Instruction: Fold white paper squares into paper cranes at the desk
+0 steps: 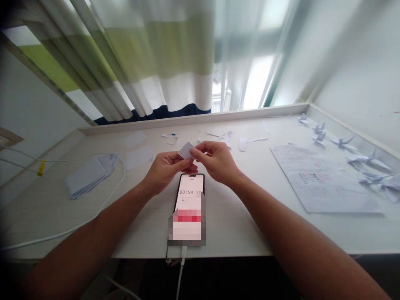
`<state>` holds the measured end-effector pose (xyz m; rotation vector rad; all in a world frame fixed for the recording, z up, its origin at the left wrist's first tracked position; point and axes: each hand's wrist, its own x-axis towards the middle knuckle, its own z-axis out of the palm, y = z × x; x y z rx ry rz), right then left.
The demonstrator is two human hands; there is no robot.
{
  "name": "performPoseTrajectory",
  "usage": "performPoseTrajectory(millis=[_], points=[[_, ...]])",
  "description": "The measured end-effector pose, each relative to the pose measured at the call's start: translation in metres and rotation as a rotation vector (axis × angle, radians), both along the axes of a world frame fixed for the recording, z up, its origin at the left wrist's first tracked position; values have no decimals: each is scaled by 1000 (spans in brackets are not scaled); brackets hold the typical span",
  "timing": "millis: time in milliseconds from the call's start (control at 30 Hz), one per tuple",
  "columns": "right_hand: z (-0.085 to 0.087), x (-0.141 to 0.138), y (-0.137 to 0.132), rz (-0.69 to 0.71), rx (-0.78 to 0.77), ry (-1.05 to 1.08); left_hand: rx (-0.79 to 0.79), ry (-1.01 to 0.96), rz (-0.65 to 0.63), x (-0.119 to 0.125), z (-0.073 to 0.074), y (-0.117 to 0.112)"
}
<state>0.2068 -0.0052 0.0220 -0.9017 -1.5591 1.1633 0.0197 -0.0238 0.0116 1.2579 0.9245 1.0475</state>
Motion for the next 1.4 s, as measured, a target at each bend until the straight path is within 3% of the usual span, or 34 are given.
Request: performPoseTrajectory(millis=[233, 433, 667, 867, 1033, 1267, 1400], points=[[-1, 0, 1, -10, -8, 12, -17, -17, -53, -2, -1, 2], [2, 2, 0, 92, -86, -18, -50, -64, -67, -1, 1, 0], [1, 5, 2, 97, -86, -24, -67, -31, -69, -1, 0, 1], [6, 8, 2, 149, -41, -48, -37, 18, -117, -2, -1, 0], [6, 7, 1, 103, 17, -93, -40, 16, -130, 0, -2, 0], [0, 7, 4, 120, -15, -78, 62, 58, -98, -3, -3, 3], [0, 11, 5, 217, 1, -45, 83, 123, -243, -11, 0, 6]])
